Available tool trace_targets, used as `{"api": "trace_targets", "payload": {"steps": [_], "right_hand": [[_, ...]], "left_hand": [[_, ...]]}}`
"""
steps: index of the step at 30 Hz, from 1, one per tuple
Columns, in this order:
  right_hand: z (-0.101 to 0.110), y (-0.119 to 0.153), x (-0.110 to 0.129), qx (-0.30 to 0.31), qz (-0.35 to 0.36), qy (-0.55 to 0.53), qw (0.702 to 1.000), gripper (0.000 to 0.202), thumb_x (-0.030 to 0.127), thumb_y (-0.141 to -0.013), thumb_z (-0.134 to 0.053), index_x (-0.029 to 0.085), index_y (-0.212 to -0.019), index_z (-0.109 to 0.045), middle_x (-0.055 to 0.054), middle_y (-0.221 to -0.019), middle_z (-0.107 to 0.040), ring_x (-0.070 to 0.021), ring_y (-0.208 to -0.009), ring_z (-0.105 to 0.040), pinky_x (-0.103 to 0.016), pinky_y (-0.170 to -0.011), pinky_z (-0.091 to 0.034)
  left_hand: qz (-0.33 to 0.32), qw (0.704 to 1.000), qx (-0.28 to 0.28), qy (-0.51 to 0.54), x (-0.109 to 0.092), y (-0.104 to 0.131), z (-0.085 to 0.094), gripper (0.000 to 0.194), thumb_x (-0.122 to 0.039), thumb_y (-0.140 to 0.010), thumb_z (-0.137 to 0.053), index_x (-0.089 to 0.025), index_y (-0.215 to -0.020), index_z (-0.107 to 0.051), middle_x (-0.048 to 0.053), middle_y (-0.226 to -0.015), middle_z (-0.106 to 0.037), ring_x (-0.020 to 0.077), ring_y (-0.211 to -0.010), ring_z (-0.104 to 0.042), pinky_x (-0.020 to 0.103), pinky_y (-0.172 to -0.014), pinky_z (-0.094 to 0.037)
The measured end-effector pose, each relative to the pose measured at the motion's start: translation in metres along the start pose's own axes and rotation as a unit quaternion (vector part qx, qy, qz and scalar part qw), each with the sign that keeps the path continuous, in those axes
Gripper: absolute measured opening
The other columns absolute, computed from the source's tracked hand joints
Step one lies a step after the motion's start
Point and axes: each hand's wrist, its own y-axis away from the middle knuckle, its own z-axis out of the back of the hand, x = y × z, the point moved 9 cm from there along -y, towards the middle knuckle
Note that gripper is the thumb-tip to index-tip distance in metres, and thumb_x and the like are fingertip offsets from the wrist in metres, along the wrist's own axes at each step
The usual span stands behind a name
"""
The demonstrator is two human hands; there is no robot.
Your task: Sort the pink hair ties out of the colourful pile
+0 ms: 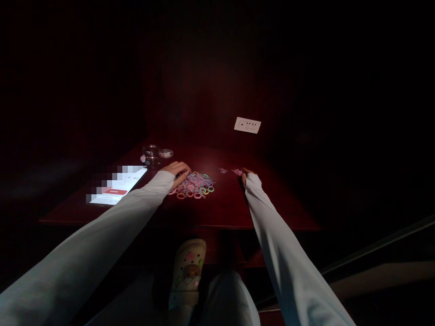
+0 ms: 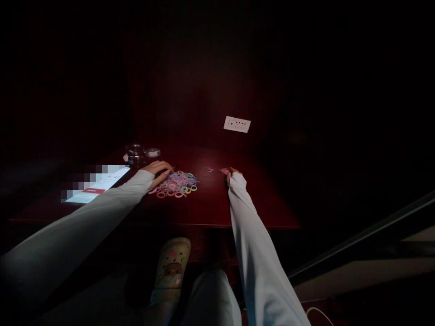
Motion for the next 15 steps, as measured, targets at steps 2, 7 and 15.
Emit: {"api": "trace_targets", "payload": {"steps": [2, 7, 15], "right_hand": [[-0.0003, 0.0012, -0.0005, 0.014, -0.009, -0.002, 1.000, 0.053, 0.022, -0.089, -0.047, 0.010, -0.135, -0.071, -0.015, -0.125, -0.076, -0.0260, -0.112, -0.072, -0.033, -0.099, -0.054], [0.0021, 0.0007, 0.0000, 0.017, -0.023, -0.003, 1.000, 0.052, 0.015, -0.088, -0.046, 0.011, -0.133, -0.072, -0.015, -0.124, -0.077, -0.0254, -0.112, -0.073, -0.032, -0.100, -0.053], [0.0023, -0.0040, 0.0072, -0.015, 0.081, 0.007, 0.997, 0.060, 0.012, -0.082, -0.039, 0.008, -0.134, -0.068, -0.016, -0.136, -0.068, -0.0245, -0.127, -0.060, -0.036, -0.116, -0.043]], "left_hand": [[-0.004, 1.000, -0.003, 0.002, 0.0001, 0.0001, -0.0001, 0.030, -0.035, -0.106, -0.040, -0.022, -0.105, -0.067, 0.006, -0.108, -0.073, 0.0221, -0.099, -0.064, 0.035, -0.093, -0.050], [0.003, 1.000, -0.004, 0.005, 0.0024, 0.0005, -0.0012, 0.029, -0.035, -0.105, -0.041, -0.023, -0.105, -0.067, 0.006, -0.109, -0.073, 0.0220, -0.100, -0.064, 0.035, -0.093, -0.050], [0.009, 1.000, -0.009, -0.011, 0.0077, 0.0006, -0.0016, 0.028, -0.033, -0.105, -0.041, -0.023, -0.106, -0.067, 0.005, -0.108, -0.073, 0.0222, -0.099, -0.063, 0.036, -0.092, -0.049]]}}
